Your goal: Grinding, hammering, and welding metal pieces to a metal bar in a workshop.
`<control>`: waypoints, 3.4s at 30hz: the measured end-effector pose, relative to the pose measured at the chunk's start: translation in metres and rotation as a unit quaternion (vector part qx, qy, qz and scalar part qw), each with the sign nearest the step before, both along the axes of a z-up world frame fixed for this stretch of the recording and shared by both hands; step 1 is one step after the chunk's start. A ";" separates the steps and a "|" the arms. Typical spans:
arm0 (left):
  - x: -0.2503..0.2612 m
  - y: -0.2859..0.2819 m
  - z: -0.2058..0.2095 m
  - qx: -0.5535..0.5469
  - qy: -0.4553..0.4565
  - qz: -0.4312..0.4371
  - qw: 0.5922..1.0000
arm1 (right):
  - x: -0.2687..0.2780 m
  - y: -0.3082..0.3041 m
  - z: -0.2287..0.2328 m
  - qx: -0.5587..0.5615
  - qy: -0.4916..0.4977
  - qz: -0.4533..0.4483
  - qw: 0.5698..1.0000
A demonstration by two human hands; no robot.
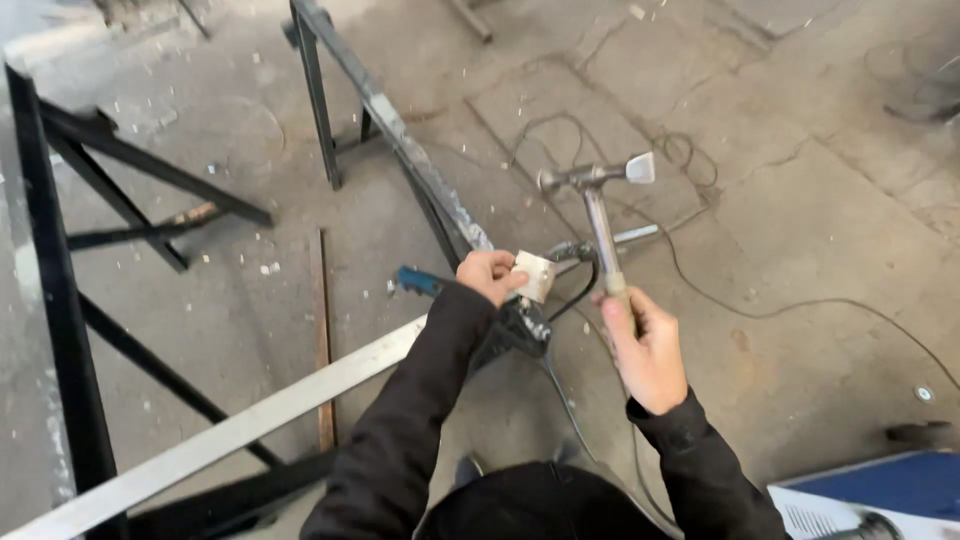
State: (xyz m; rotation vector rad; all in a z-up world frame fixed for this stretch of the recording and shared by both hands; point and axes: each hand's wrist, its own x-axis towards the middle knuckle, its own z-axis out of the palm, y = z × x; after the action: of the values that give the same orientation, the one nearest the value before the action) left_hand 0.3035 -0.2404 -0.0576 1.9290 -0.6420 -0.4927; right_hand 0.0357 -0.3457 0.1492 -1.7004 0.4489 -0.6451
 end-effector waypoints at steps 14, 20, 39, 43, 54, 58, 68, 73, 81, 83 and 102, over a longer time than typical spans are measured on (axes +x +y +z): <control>0.012 -0.042 -0.025 0.306 -0.009 0.061 0.950 | -0.060 -0.035 -0.102 0.045 0.220 0.056 0.973; -0.016 -0.019 -0.008 0.296 -0.170 0.035 0.939 | -0.020 -0.036 -0.113 -0.103 0.302 0.060 0.946; -0.041 -0.012 -0.068 0.318 -0.285 -0.006 0.904 | -0.004 -0.017 -0.121 -0.312 0.309 -0.057 0.897; -0.041 -0.012 -0.051 0.315 -0.288 -0.001 0.904 | 0.001 -0.037 -0.160 -0.333 0.487 0.020 0.807; -0.050 -0.012 -0.069 0.329 -0.344 -0.016 0.879 | 0.002 -0.032 -0.129 -0.291 0.505 0.040 0.812; -0.047 -0.017 -0.082 0.325 -0.350 -0.012 0.878 | 0.007 -0.029 -0.103 -0.311 0.468 0.022 0.827; -0.052 -0.012 -0.079 0.296 -0.355 0.013 0.887 | 0.009 -0.038 -0.153 -0.348 0.526 0.031 0.776; -0.054 -0.015 -0.100 0.296 -0.381 0.018 0.876 | 0.005 -0.031 -0.133 -0.315 0.527 0.051 0.788; -0.068 -0.002 -0.062 0.310 -0.357 -0.007 0.881 | 0.015 -0.019 -0.150 -0.399 0.491 0.018 0.774; -0.068 -0.003 -0.072 0.308 -0.365 -0.003 0.879 | 0.017 -0.033 -0.157 -0.385 0.498 0.016 0.777; -0.064 -0.011 -0.090 0.184 -0.530 0.102 0.822 | 0.000 -0.030 -0.120 -0.338 0.336 -0.038 0.878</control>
State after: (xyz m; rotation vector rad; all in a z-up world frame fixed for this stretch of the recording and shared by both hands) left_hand 0.2395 -0.2514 -0.1479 2.5442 -1.0515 0.7408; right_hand 0.0356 -0.3754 0.0295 -2.5975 0.8482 -0.2401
